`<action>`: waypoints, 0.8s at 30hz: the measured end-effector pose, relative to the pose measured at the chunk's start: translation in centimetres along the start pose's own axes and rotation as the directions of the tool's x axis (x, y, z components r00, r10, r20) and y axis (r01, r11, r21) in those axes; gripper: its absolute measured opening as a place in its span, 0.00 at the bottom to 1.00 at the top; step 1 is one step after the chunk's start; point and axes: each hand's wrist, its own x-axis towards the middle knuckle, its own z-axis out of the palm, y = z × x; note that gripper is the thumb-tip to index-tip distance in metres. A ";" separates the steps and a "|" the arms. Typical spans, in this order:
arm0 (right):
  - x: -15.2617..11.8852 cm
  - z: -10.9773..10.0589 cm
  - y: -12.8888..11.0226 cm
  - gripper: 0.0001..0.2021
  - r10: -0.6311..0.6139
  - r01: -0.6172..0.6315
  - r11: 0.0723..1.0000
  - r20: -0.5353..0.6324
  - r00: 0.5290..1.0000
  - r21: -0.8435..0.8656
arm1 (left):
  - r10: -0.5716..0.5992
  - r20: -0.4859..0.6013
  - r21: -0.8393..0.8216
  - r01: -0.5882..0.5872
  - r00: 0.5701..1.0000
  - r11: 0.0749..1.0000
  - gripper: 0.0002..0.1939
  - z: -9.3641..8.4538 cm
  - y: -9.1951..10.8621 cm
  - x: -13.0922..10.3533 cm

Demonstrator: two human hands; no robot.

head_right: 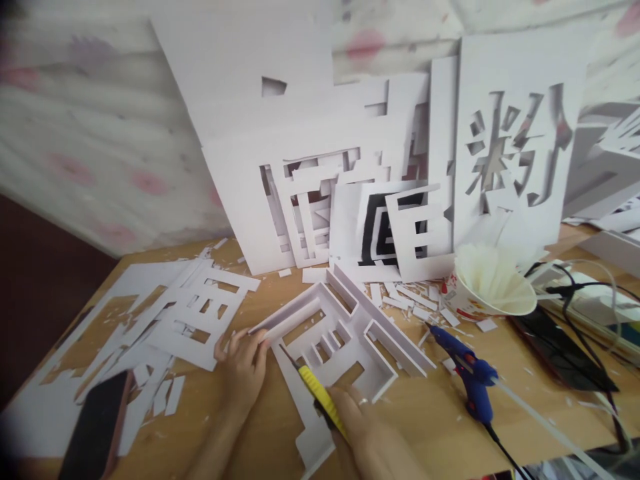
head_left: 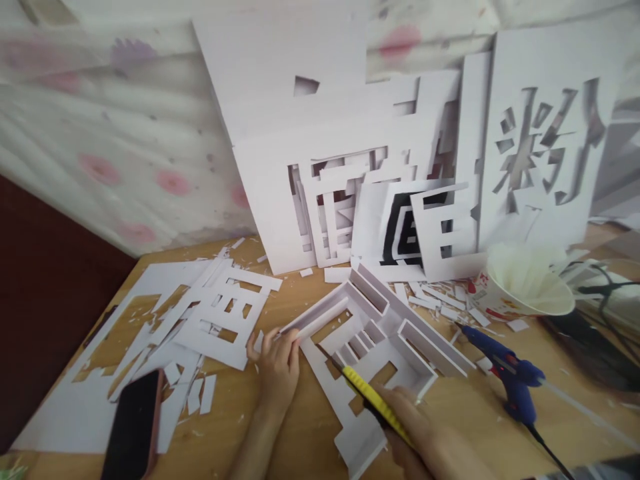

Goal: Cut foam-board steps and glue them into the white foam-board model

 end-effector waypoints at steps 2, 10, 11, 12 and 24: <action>1.2 1.0 -1.8 0.25 -0.026 0.030 0.996 0.054 0.998 -0.080 | 0.005 -0.013 -0.026 -0.005 1.000 1.000 0.09 0.0 0.0 0.0; 3.9 3.2 -5.1 0.32 0.072 -0.036 0.954 0.111 0.991 -0.296 | -0.028 -0.006 -0.119 0.027 1.000 0.993 0.09 0.1 -0.1 -0.1; 4.0 3.4 -5.0 0.32 0.077 -0.041 0.954 0.109 0.991 -0.298 | -0.037 0.001 -0.132 0.037 0.999 0.991 0.09 0.1 -0.1 -0.1; 4.2 3.5 -5.0 0.32 0.083 -0.047 0.954 0.110 0.991 -0.298 | -0.047 0.006 -0.144 0.047 0.999 0.988 0.09 0.1 -0.1 -0.1; 4.3 4.4 -4.0 0.31 0.087 -0.059 0.970 0.111 0.990 -0.235 | -0.091 -0.011 -0.193 0.088 0.996 0.977 0.10 0.3 0.0 -0.3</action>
